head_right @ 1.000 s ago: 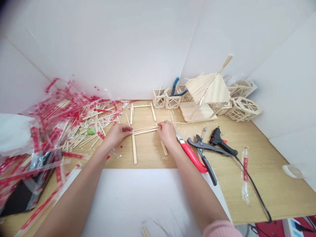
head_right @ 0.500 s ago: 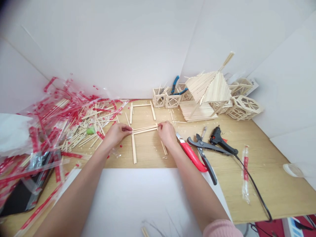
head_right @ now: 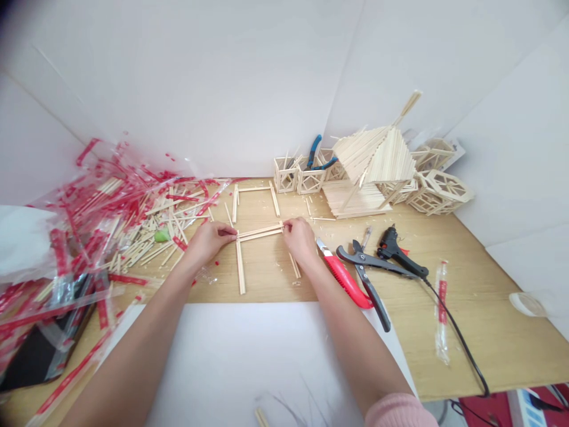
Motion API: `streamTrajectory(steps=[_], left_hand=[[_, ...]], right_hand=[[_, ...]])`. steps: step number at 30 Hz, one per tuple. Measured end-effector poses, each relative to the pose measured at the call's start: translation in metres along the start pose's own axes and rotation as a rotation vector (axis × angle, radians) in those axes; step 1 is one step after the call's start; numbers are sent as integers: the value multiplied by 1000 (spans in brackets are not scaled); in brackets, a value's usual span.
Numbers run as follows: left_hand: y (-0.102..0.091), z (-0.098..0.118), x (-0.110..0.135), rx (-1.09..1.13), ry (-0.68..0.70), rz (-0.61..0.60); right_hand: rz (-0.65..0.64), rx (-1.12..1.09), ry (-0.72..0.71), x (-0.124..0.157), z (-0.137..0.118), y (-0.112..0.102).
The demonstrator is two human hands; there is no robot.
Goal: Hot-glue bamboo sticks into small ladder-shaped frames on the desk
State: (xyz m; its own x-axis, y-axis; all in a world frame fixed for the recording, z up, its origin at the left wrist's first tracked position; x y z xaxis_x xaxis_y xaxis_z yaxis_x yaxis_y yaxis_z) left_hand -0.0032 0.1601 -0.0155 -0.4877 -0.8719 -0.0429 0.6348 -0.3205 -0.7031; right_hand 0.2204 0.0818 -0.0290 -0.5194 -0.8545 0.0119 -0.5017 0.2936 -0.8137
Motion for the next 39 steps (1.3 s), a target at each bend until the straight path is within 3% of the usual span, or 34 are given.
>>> streamTrajectory(steps=[11,16,20,24,33,39], left_hand=[[0,-2,0,15,12,-3],[5,-17,-2,146,20,-36],[10,-29,-5,217,29,-86],[7,-26,-4,202,34,-97],[8,-23,-3,153,25,-76],[6,-18,-2,160,2,-89]], right_hand=[[10,6,-6,-1,1,0],[51,-2,-215,1,-12,-4],[-56,30,-428,4,-40,5],[-169,99,-525,2,-62,20],[-289,127,-543,-3,-72,36],[-283,135,-559,-3,-75,35]])
Point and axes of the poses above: each hand's wrist, its own x-axis away from the middle knuckle, its own y-axis out of the palm, z = x × y, the point moved 3 cm from there along -x, towards the middle knuckle, and after that the axes turned 10 degrees about y, right-handed, at the moved point
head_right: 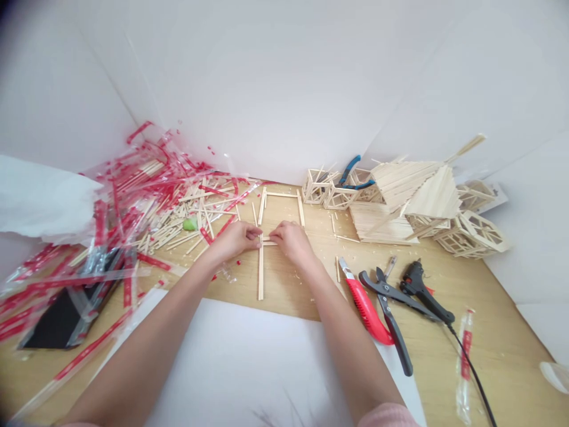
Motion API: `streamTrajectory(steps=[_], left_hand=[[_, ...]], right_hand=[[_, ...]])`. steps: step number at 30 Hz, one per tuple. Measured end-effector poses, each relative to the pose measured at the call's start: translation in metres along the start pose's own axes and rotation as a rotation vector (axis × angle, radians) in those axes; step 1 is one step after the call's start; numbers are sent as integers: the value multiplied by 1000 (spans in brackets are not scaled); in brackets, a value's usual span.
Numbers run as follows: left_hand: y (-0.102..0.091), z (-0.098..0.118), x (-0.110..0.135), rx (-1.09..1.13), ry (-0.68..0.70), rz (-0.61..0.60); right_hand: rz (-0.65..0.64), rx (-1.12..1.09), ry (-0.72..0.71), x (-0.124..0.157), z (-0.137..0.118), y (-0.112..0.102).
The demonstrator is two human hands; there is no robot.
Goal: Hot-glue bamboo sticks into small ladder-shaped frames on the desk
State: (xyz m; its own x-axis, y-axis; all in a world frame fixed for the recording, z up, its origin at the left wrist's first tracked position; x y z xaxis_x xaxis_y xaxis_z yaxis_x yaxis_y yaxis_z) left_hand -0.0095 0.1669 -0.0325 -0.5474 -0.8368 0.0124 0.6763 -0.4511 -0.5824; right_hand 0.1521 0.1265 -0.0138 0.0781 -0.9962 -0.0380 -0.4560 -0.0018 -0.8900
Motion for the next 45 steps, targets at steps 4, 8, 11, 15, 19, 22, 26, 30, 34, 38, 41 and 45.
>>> streamTrajectory(steps=[4,8,11,15,19,22,26,30,34,38,41,45], left_hand=[[-1,0,0,-18,6,4],[1,-8,-3,-38,15,6],[3,-11,-4,-31,14,7],[2,-9,-3,-40,8,0],[2,-7,-3,-59,1,-5],[4,-10,-4,-54,3,-3],[4,-12,-5,-48,-4,-4],[2,-8,-3,-32,-5,-9],[3,-8,-4,-24,1,-3],[4,-11,-6,1,11,-11],[3,-8,-6,2,5,-29],[1,-3,-3,14,-23,-21]], right_hand=[[20,31,24,2,0,0],[27,29,2,3,-3,3],[24,19,-10,4,-4,5],[12,6,-13,3,-3,5],[-17,-9,-34,0,2,3],[-52,-8,-45,-6,6,4],[-115,-8,-46,-13,9,6],[-142,79,-30,-19,9,4],[-222,202,56,-26,-1,-2],[-295,404,56,-35,-22,-8],[-307,476,9,-41,-33,-11],[-338,324,53,-47,-23,-20]])
Point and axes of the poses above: each hand's wrist, its own x-axis away from the middle knuckle, its own y-axis out of the palm, z = x × y, the point moved 3 cm from there along -x, towards the middle knuckle, and after that the axes turned 10 degrees about y, right-handed, at the moved point
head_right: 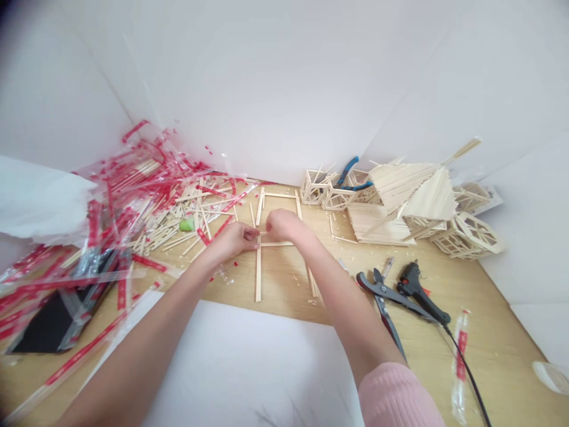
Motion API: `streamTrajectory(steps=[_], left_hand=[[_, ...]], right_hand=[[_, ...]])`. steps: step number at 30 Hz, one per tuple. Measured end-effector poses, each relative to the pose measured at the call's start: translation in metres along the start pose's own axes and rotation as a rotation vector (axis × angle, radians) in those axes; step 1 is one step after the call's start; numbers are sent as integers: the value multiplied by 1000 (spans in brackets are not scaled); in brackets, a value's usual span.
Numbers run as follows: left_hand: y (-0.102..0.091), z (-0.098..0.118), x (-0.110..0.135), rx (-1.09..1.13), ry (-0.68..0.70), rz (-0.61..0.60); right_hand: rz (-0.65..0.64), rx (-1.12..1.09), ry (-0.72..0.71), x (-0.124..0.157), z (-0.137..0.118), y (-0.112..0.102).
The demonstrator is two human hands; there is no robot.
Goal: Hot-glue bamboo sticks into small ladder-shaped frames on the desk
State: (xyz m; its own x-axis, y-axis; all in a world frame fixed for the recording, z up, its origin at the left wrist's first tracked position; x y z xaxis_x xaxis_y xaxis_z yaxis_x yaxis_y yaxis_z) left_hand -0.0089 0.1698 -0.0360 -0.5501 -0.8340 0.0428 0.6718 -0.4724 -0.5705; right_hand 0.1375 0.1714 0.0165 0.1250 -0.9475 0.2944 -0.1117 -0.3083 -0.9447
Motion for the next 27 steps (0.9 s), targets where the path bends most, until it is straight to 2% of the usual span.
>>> streamTrajectory(steps=[3,7,9,11,14,17,20,23,27], left_hand=[[0,-1,1,-25,-17,20],[1,-3,1,0,-8,21],[2,-3,1,13,7,23],[2,-3,0,18,20,27],[1,-4,0,24,34,50],[1,-4,0,26,38,67],[1,-2,0,10,53,55],[0,0,0,-29,47,51],[0,0,1,-34,35,47]], right_hand=[[79,-241,-50,6,19,-18],[428,-360,-106,26,34,-58],[538,-340,-124,35,33,-67],[467,-294,-145,35,28,-58],[186,-218,-160,28,21,-19],[66,-156,-174,26,17,16],[80,-120,-194,29,15,31],[143,-80,-218,32,14,32],[166,-79,-264,30,16,35]])
Point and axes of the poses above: each hand's wrist, its own x-axis away from the middle knuckle, its own y-axis out of the palm, z = x × y, the point moved 3 cm from there along -x, towards the middle knuckle, and after that the axes turned 10 degrees about y, right-handed, at the moved point
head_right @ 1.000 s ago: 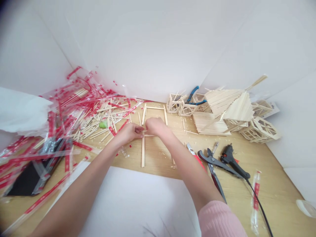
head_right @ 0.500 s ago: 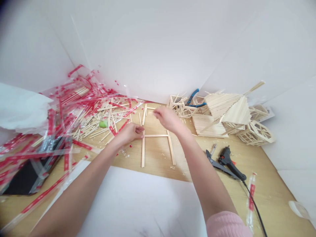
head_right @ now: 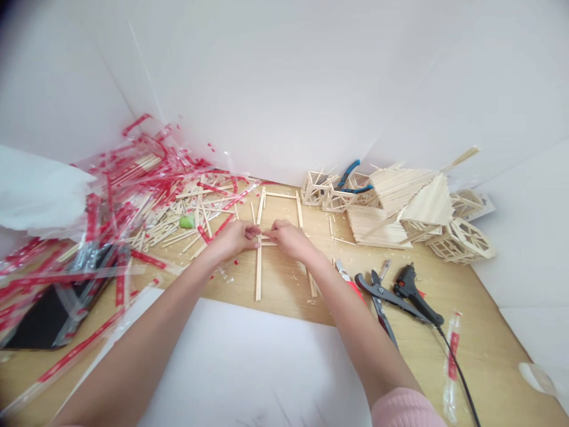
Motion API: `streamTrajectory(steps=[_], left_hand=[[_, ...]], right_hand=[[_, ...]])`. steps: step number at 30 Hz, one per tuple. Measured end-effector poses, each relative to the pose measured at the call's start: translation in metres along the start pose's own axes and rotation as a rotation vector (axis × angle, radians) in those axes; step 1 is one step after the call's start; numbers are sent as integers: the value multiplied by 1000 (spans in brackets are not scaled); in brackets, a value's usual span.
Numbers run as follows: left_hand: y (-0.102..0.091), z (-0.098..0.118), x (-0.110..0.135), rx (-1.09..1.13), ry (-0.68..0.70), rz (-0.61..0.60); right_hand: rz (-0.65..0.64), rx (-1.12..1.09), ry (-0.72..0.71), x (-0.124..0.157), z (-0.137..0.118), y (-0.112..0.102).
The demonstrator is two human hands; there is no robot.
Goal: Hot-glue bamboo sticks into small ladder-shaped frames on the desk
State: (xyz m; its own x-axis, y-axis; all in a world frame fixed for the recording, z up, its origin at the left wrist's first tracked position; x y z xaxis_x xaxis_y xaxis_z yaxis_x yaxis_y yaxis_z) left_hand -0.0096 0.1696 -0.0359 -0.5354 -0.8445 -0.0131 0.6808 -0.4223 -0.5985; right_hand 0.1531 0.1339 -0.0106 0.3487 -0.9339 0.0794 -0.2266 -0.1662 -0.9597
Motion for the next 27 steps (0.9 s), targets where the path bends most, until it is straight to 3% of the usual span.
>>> streamTrajectory(steps=[7,11,17,21,25,27], left_hand=[[2,-3,-2,-3,4,-2],[2,-2,-2,7,-5,-16],[-5,4,0,20,-14,-5],[-20,37,7,23,-7,130],[-17,83,20,436,14,99],[-13,97,24,540,-7,112]], right_hand=[[15,-111,6,-3,4,4],[59,-232,95,-2,6,-10],[248,-505,247,10,11,-36],[356,-813,378,28,6,-43],[423,-1003,463,48,-6,-46],[420,-1056,482,55,-12,-47]])
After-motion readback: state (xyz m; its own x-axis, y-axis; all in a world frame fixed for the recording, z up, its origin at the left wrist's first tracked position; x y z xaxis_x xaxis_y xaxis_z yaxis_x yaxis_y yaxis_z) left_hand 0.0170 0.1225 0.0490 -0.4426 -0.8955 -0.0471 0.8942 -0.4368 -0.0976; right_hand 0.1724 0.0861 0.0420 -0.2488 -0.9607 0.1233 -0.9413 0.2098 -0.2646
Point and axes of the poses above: each hand's wrist, its own x-axis away from the middle knuckle, its own y-axis out of the palm, z = x × y, the point moved 3 cm from there along -x, towards the middle knuckle, and after that the axes turned 10 degrees about y, right-handed, at the moved point
